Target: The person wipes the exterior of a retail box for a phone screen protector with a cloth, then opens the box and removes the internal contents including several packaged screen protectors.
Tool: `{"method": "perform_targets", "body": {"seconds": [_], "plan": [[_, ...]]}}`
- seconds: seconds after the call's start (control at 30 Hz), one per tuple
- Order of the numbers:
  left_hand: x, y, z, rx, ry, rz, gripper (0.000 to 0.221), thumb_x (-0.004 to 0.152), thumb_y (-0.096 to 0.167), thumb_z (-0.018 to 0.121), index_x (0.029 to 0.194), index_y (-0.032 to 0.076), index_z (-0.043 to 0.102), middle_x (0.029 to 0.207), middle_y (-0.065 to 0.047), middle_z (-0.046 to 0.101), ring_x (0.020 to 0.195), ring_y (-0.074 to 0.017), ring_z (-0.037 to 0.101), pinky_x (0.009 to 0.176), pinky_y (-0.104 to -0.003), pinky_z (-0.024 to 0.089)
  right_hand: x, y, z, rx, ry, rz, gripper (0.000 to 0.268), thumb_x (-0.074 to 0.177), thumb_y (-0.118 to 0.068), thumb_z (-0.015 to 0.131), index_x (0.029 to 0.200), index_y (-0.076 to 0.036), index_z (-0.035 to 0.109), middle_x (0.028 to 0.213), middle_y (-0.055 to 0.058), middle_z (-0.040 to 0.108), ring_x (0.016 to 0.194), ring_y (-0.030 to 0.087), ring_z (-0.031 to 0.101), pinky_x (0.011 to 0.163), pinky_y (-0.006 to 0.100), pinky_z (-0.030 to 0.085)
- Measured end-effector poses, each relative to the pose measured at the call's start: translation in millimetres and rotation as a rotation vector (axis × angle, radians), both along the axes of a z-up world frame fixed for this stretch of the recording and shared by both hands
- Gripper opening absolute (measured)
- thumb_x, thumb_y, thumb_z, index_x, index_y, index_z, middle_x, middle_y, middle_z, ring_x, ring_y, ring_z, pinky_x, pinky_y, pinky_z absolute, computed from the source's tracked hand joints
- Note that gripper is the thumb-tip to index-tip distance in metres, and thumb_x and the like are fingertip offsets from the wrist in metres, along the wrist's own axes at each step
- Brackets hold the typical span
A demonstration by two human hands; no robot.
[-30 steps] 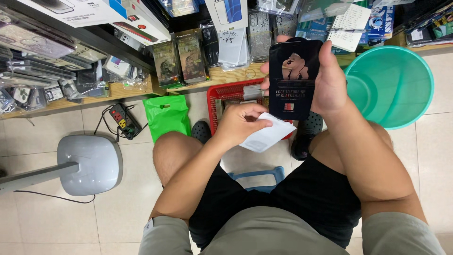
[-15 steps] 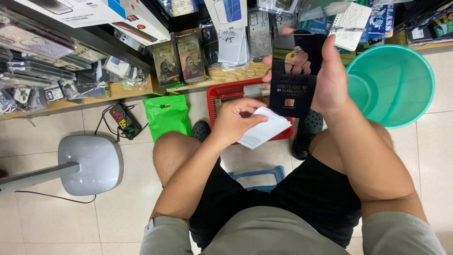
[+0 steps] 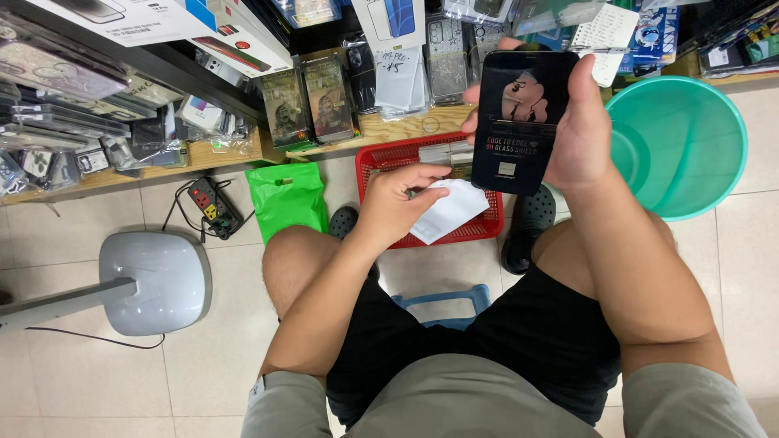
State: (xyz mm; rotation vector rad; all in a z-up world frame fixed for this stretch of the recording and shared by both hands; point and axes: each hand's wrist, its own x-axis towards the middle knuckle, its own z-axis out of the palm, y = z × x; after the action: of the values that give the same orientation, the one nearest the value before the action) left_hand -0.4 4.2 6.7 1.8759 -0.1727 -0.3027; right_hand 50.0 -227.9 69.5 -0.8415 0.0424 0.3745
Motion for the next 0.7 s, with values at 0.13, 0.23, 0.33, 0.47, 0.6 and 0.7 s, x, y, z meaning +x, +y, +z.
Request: {"method": "perform_targets", "body": {"seconds": [0.13, 0.23, 0.33, 0.47, 0.6, 0.7], "plan": [[0.1, 0.8, -1.0, -0.002, -0.021, 0.000, 0.029, 0.088, 0.018, 0.081, 0.116, 0.018, 0.077, 0.099, -0.005, 0.083, 0.090, -0.0044, 0.075, 0.082, -0.019, 0.057, -0.2, 1.6, -5.5, -0.054, -0.023, 0.039, 0.096, 0.076, -0.074, 0.061, 0.149, -0.012, 0.045, 0.126, 0.027, 0.067, 0.098, 0.043, 0.073, 0.089, 0.051, 0.061], [-0.6, 0.3, 0.9, -0.031, 0.039, -0.007, 0.032, 0.088, 0.019, 0.081, 0.119, 0.018, 0.076, 0.098, -0.005, 0.083, 0.090, -0.0011, 0.071, 0.083, -0.019, 0.056, -1.9, 4.0, -4.3, -0.024, -0.040, 0.062, 0.095, 0.077, -0.073, 0.063, 0.149, -0.012, 0.046, 0.125, 0.027, 0.067, 0.099, 0.043, 0.072, 0.088, 0.051, 0.061], [-1.1, -1.6, -7.4, -0.056, 0.079, -0.035, 0.036, 0.084, 0.021, 0.084, 0.119, 0.019, 0.076, 0.097, -0.008, 0.083, 0.089, -0.0039, 0.072, 0.081, -0.021, 0.056, -3.6, 7.6, -4.7, 0.064, -0.004, 0.085, 0.092, 0.079, -0.070, 0.064, 0.149, -0.013, 0.045, 0.125, 0.027, 0.066, 0.100, 0.045, 0.071, 0.084, 0.056, 0.060], [-6.7, -11.3, -10.2, -0.175, 0.168, -0.070, 0.036, 0.083, 0.013, 0.084, 0.118, 0.013, 0.075, 0.099, -0.008, 0.083, 0.086, -0.0054, 0.073, 0.081, -0.022, 0.059, -5.4, 12.5, -6.7, 0.133, 0.011, 0.093, 0.090, 0.081, -0.067, 0.064, 0.149, -0.011, 0.046, 0.123, 0.029, 0.067, 0.101, 0.046, 0.070, 0.088, 0.058, 0.060], [-9.5, -16.5, -10.2, -0.297, 0.215, -0.091, 0.029, 0.083, 0.011, 0.083, 0.111, 0.007, 0.075, 0.100, -0.009, 0.082, 0.089, -0.0078, 0.073, 0.084, -0.023, 0.058, -6.6, 17.4, -9.7, 0.130, 0.027, 0.070, 0.087, 0.082, -0.068, 0.059, 0.150, -0.014, 0.045, 0.124, 0.028, 0.066, 0.101, 0.046, 0.070, 0.089, 0.056, 0.060], [-9.4, -18.6, -7.6, -0.342, 0.256, -0.042, 0.025, 0.083, 0.010, 0.083, 0.107, 0.006, 0.076, 0.099, -0.009, 0.081, 0.089, -0.0118, 0.076, 0.082, -0.026, 0.062, -5.4, 20.4, -13.9, 0.131, 0.024, 0.021, 0.086, 0.082, -0.068, 0.058, 0.150, -0.016, 0.045, 0.127, 0.028, 0.067, 0.101, 0.046, 0.071, 0.089, 0.056, 0.061]]}}
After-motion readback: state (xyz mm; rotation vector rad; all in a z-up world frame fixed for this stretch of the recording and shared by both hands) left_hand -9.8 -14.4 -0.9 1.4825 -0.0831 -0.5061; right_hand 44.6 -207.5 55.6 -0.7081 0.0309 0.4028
